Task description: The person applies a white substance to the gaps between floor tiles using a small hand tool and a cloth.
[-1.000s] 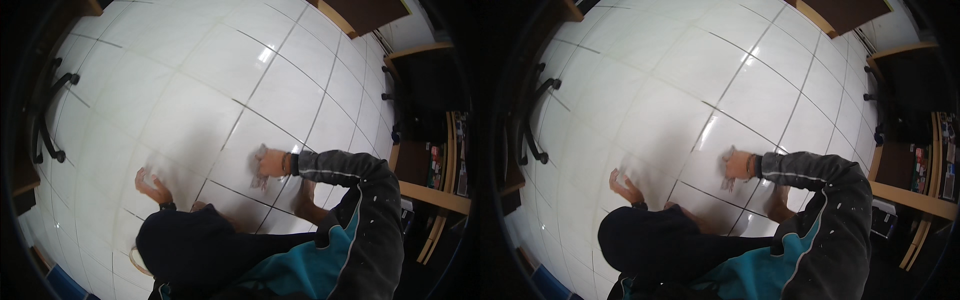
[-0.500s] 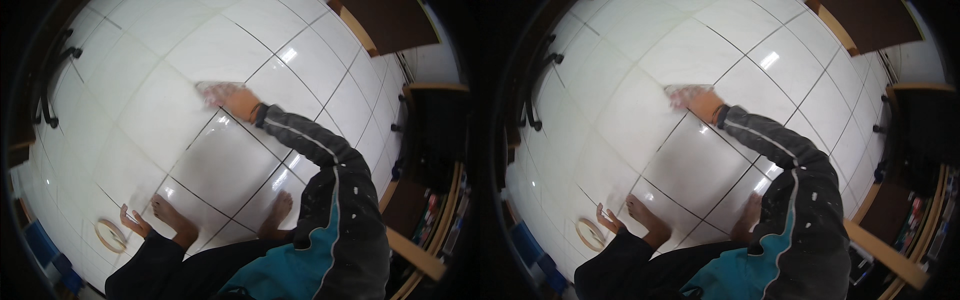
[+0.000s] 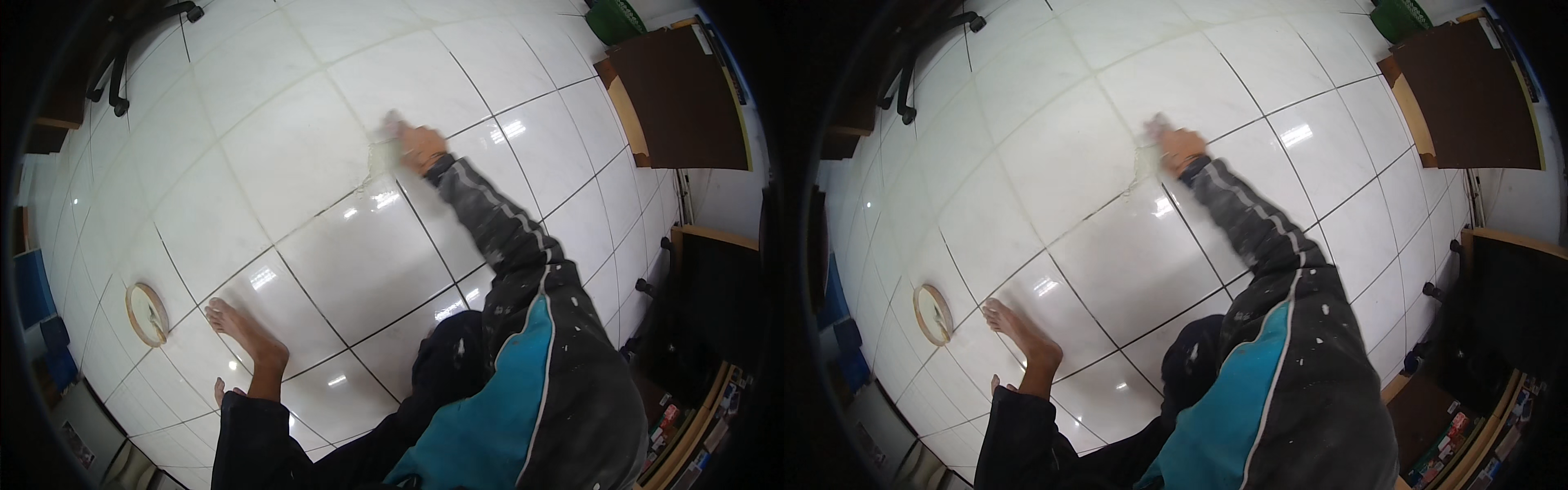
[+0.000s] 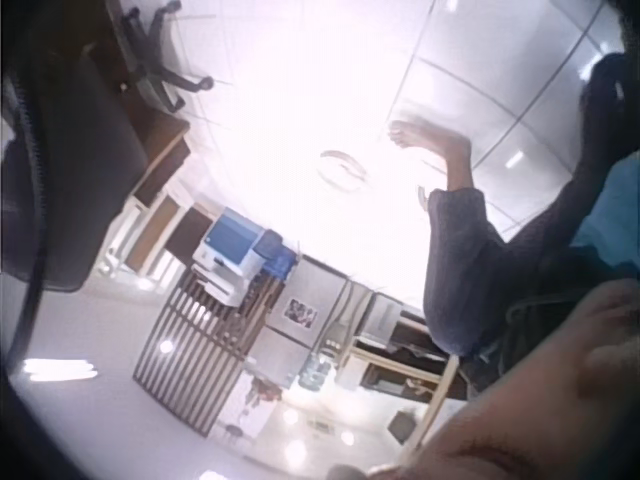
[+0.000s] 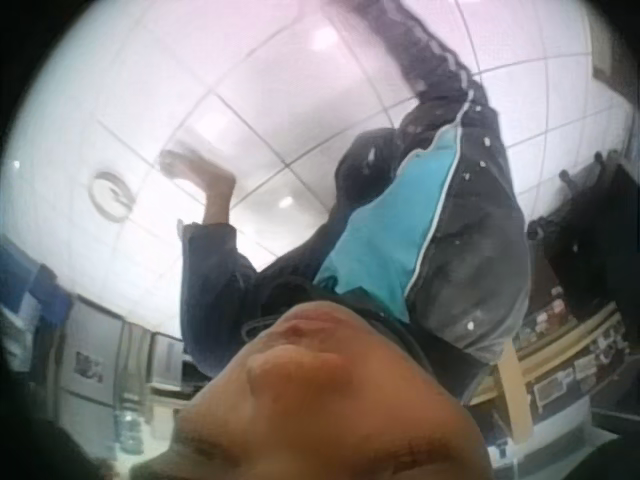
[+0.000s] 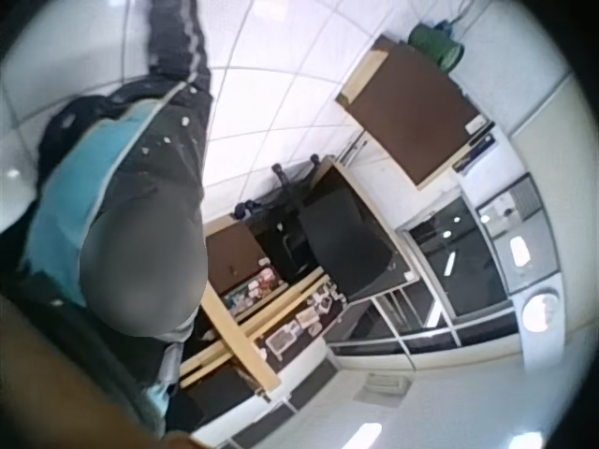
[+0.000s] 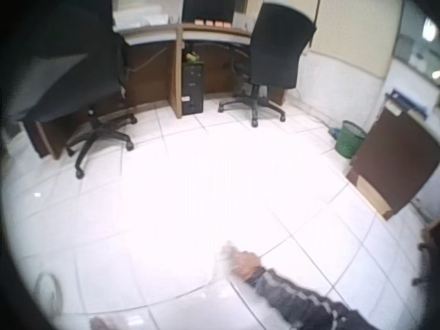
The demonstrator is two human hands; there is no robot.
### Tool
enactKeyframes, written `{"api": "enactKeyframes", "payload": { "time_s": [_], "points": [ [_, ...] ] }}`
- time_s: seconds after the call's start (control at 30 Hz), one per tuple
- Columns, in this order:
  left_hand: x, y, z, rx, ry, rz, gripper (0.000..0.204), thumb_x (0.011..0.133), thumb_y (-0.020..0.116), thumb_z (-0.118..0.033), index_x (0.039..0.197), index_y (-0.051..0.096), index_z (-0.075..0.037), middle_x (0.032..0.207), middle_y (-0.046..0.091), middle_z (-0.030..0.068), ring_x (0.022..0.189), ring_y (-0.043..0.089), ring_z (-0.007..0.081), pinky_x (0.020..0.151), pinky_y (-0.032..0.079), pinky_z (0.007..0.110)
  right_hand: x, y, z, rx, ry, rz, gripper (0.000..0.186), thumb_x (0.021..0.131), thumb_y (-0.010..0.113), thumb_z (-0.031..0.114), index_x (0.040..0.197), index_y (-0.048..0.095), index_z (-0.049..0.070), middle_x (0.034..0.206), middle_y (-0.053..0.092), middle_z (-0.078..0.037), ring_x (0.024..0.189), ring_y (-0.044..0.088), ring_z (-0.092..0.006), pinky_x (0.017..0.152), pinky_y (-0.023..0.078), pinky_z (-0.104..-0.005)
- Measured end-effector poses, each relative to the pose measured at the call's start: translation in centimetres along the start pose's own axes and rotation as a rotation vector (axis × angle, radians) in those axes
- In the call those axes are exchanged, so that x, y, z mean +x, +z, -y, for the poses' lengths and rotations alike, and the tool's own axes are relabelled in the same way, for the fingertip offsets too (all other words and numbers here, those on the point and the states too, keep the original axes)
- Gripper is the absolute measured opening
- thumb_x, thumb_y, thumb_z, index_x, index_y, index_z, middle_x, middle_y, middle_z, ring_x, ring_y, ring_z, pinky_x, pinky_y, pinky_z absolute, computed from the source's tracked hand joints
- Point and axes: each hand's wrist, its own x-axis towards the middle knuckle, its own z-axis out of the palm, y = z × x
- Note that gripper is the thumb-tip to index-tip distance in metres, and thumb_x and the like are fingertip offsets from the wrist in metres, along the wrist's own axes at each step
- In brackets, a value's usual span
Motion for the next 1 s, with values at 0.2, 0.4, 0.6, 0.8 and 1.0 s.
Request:
{"api": "enactKeyframes", "payload": {
  "time_s": [0.2, 0.4, 0.6, 0.8, 1.0],
  "points": [
    [-1.5, -2.2, 1.8, 0.038, -0.028, -0.304, 0.075, 0.094, 0.015, -0.058, 0.146, 0.0, -0.007, 0.153, -0.007, 0.0085, 0.142, -0.006, 0.0208, 0.115, 0.002, 0.034, -7.2, 6.4, 2.9, -0.129, -0.616, 0.074, 0.025, 0.085, 0.05, 0.025, 0.107, 0.063, 0.021, 0.109, 0.063, -0.006, 0.103, 0.059, -0.0265, 0.094, 0.04, -0.0513],
    [-2.3, -2.2, 1.6, -0.012, 0.007, -0.461, 0.078, 0.092, 0.016, -0.06, 0.145, 0.002, -0.005, 0.154, -0.003, 0.0093, 0.142, -0.002, 0.0211, 0.115, 0.004, 0.035, -4.3, 1.7, -8.5, -0.33, -0.636, 0.065, 0.044, 0.087, 0.048, 0.024, 0.131, 0.047, 0.021, 0.132, 0.05, -0.007, 0.126, 0.043, -0.0266, 0.108, 0.024, -0.0545],
    [-3.9, -2.7, 1.1, -0.112, 0.025, -0.489, 0.084, 0.09, 0.02, -0.066, 0.147, 0.0, -0.007, 0.155, -0.004, 0.0057, 0.142, -0.005, 0.0186, 0.114, -0.001, 0.032, -8.4, 1.5, -12.9, -0.433, -0.621, 0.022, 0.066, 0.074, 0.056, 0.01, 0.137, 0.039, 0.021, 0.129, 0.053, -0.004, 0.12, 0.049, -0.0233, 0.106, 0.032, -0.0468],
    [-3.1, -3.3, 3.6, -0.323, 0.004, -0.589, 0.082, 0.089, 0.023, -0.064, 0.147, 0.002, -0.009, 0.154, 0.001, 0.0032, 0.142, -0.001, 0.0167, 0.114, 0.0, 0.03, -2.4, -3.7, -14.0, -0.101, 0.158, -0.057, 0.058, 0.07, 0.06, 0.009, 0.127, 0.048, 0.014, 0.11, 0.062, -0.013, 0.098, 0.06, -0.0322, 0.085, 0.048, -0.0439],
    [-3.4, -4.4, 3.8, -0.441, 0.03, -0.614, 0.08, 0.089, 0.024, -0.061, 0.147, 0.005, -0.01, 0.152, 0.006, 0.0023, 0.141, 0.002, 0.0153, 0.113, 0.001, 0.029, -4.0, 3.6, 6.3, 0.143, -0.033, 0.02, 0.051, 0.08, 0.055, 0.018, 0.13, 0.048, 0.026, 0.111, 0.062, -0.01, 0.097, 0.061, -0.0295, 0.083, 0.049, -0.0434]
  ]
}}
